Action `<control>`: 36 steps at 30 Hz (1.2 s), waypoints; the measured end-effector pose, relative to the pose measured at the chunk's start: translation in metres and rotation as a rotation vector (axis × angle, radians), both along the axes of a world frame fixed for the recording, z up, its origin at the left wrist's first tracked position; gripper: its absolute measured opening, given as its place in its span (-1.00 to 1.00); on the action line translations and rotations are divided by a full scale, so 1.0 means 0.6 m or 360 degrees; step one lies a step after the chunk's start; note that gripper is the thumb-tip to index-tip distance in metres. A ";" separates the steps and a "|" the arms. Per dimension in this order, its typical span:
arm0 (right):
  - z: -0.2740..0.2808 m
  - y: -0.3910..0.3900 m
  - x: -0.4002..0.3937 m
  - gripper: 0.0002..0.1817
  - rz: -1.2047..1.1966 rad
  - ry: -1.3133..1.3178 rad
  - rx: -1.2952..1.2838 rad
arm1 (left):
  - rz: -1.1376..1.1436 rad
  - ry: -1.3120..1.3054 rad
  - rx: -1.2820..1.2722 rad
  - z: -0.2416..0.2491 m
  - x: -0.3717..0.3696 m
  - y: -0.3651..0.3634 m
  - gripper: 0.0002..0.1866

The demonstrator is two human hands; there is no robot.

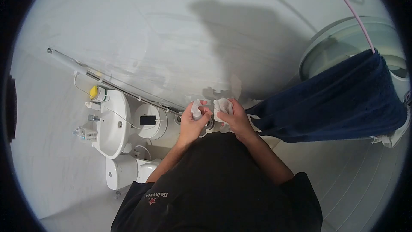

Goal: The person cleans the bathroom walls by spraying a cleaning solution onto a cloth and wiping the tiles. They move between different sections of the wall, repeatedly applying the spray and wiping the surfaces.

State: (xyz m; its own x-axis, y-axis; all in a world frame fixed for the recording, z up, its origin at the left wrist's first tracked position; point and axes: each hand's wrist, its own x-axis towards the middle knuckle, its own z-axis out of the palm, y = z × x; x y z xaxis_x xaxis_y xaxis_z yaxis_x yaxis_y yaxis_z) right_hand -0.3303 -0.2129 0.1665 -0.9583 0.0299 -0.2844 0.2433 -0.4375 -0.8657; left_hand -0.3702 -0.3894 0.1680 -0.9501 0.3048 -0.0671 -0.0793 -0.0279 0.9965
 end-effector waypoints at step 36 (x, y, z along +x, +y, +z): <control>-0.006 -0.034 0.001 -0.52 0.0035 -0.0007 0.0062 | 0.0119 -0.0145 0.0098 -0.002 0.010 -0.026 -0.63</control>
State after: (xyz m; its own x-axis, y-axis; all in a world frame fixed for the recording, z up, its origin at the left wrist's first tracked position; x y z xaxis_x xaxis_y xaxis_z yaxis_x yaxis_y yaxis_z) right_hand -0.3299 -0.2334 0.1631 -0.9575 0.0198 -0.2877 0.2564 -0.3981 -0.8808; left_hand -0.3642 -0.4047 0.1669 -0.9610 0.2397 -0.1376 -0.1649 -0.0979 0.9814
